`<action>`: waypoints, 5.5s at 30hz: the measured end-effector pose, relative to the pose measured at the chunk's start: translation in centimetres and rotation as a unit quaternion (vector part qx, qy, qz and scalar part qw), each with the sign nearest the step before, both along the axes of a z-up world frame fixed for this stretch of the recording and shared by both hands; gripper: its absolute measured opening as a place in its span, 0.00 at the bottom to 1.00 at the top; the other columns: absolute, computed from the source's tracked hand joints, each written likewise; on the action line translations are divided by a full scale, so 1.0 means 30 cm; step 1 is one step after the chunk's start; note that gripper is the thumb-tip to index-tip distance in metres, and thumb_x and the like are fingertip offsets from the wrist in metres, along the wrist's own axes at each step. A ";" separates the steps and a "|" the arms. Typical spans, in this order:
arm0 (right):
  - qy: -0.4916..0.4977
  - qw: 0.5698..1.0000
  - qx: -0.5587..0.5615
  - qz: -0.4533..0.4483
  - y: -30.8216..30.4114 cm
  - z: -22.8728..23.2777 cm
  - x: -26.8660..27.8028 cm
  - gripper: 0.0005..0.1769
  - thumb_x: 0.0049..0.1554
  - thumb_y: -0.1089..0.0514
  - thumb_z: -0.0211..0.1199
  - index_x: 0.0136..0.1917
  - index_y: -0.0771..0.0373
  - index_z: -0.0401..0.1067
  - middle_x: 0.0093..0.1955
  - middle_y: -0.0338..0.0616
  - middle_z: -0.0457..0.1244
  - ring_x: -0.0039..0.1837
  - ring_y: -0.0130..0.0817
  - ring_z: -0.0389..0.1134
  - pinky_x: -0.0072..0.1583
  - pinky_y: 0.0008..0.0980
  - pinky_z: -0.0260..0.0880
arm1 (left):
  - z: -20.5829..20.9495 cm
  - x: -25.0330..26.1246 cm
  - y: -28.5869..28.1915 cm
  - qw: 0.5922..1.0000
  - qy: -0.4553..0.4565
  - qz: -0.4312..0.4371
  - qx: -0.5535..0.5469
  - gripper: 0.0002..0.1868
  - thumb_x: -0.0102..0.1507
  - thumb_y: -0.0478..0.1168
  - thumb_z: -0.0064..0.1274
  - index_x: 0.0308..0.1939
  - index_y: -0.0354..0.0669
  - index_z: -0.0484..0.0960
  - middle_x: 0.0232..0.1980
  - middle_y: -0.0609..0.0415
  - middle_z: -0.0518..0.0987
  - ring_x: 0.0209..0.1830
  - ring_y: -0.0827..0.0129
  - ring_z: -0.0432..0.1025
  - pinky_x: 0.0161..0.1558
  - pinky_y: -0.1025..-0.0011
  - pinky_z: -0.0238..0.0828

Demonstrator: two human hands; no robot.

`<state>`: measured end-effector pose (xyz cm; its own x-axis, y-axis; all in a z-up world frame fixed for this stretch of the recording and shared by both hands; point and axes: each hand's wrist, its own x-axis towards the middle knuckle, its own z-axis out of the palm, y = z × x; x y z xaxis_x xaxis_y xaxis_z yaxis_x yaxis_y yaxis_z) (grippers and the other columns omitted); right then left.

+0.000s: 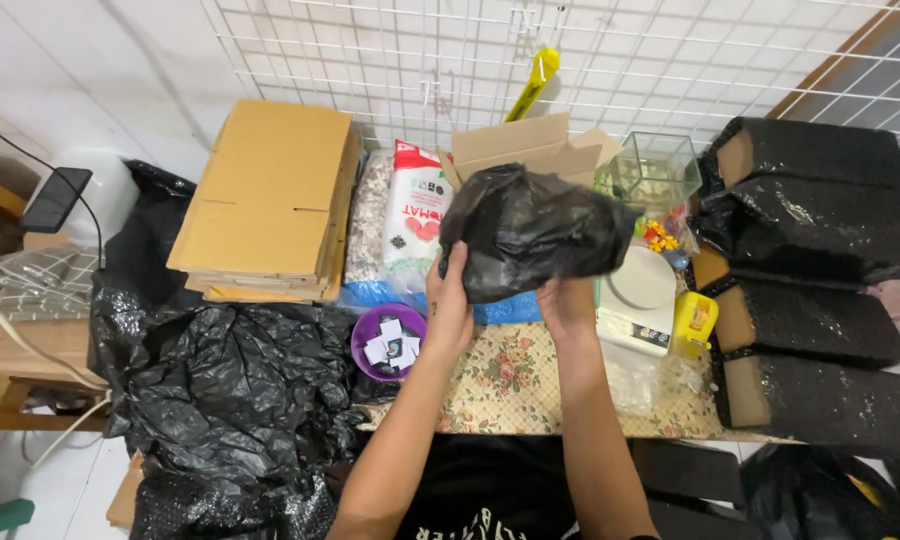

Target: Folding a cardboard box, placing an item inside, and sealing it with black plastic and tape for shipping.

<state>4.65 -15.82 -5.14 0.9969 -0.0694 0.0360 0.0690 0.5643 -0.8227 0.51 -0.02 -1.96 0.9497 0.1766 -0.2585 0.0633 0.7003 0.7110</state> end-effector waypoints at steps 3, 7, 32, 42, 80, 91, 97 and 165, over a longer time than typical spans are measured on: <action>0.028 0.997 0.076 -0.002 -0.017 -0.022 0.012 0.12 0.64 0.59 0.60 0.61 0.54 0.73 0.57 0.44 0.72 0.61 0.38 0.74 0.65 0.39 0.75 | 0.025 -0.011 0.002 0.999 0.030 -0.004 0.012 0.30 0.70 0.48 0.53 0.74 0.42 0.68 0.68 0.38 0.73 0.67 0.49 0.68 0.63 0.51 0.68; 0.004 0.997 0.072 0.012 -0.067 -0.004 0.021 0.13 0.63 0.50 0.63 0.59 0.53 0.74 0.55 0.44 0.72 0.57 0.36 0.75 0.60 0.38 0.79 | 0.015 -0.013 0.019 0.998 0.051 0.001 0.023 0.29 0.69 0.50 0.55 0.71 0.44 0.72 0.64 0.41 0.76 0.63 0.55 0.71 0.60 0.54 0.70; 0.002 0.987 -0.149 0.060 0.154 0.082 -0.079 0.41 0.60 0.57 0.68 0.81 0.60 0.53 0.76 0.54 0.55 0.77 0.48 0.57 0.75 0.51 0.58 | 0.005 0.025 0.014 0.925 -0.121 0.089 0.348 0.22 0.74 0.46 0.43 0.69 0.38 0.71 0.66 0.36 0.69 0.72 0.43 0.60 0.72 0.47 0.52; -0.095 0.951 -0.273 0.106 -0.047 -0.006 0.019 0.36 0.57 0.63 0.69 0.76 0.60 0.62 0.72 0.50 0.62 0.73 0.40 0.62 0.71 0.52 0.63 | 0.025 0.089 0.040 0.958 -0.128 -0.136 0.217 0.51 0.52 0.42 0.76 0.76 0.50 0.63 0.73 0.40 0.69 0.74 0.55 0.62 0.73 0.50 0.56; -0.081 0.982 -0.078 -0.149 -0.043 -0.077 -0.079 0.12 0.62 0.57 0.69 0.56 0.59 0.70 0.45 0.37 0.63 0.48 0.26 0.67 0.50 0.25 0.72 | -0.047 -0.026 -0.105 0.960 -0.071 -0.062 0.265 0.29 0.62 0.58 0.62 0.62 0.51 0.79 0.54 0.49 0.82 0.57 0.64 0.76 0.60 0.64 0.71; 0.042 0.993 -0.095 0.046 0.008 0.018 -0.213 0.23 0.68 0.47 0.56 0.72 0.56 0.68 0.69 0.49 0.65 0.70 0.40 0.66 0.71 0.46 0.66 | -0.169 -0.019 -0.129 0.994 -0.104 -0.035 0.024 0.23 0.71 0.49 0.53 0.64 0.38 0.78 0.51 0.41 0.84 0.53 0.61 0.79 0.55 0.63 0.76; 0.062 0.978 -0.194 0.053 0.013 0.042 -0.234 0.19 0.67 0.45 0.58 0.47 0.64 0.73 0.33 0.39 0.59 0.28 0.30 0.59 0.26 0.27 0.62 | -0.117 -0.034 -0.104 0.993 -0.076 -0.031 0.081 0.22 0.73 0.48 0.48 0.66 0.40 0.76 0.54 0.44 0.83 0.49 0.63 0.78 0.50 0.64 0.76; -0.159 0.978 -0.087 -0.101 -0.007 0.162 -0.117 0.34 0.55 0.48 0.76 0.68 0.53 0.61 0.38 0.36 0.64 0.40 0.19 0.66 0.45 0.18 0.69 | -0.282 0.018 -0.153 0.922 -0.113 -0.266 0.257 0.11 0.69 0.43 0.50 0.43 0.37 0.79 0.21 0.47 0.78 0.13 0.66 0.74 0.20 0.71 0.73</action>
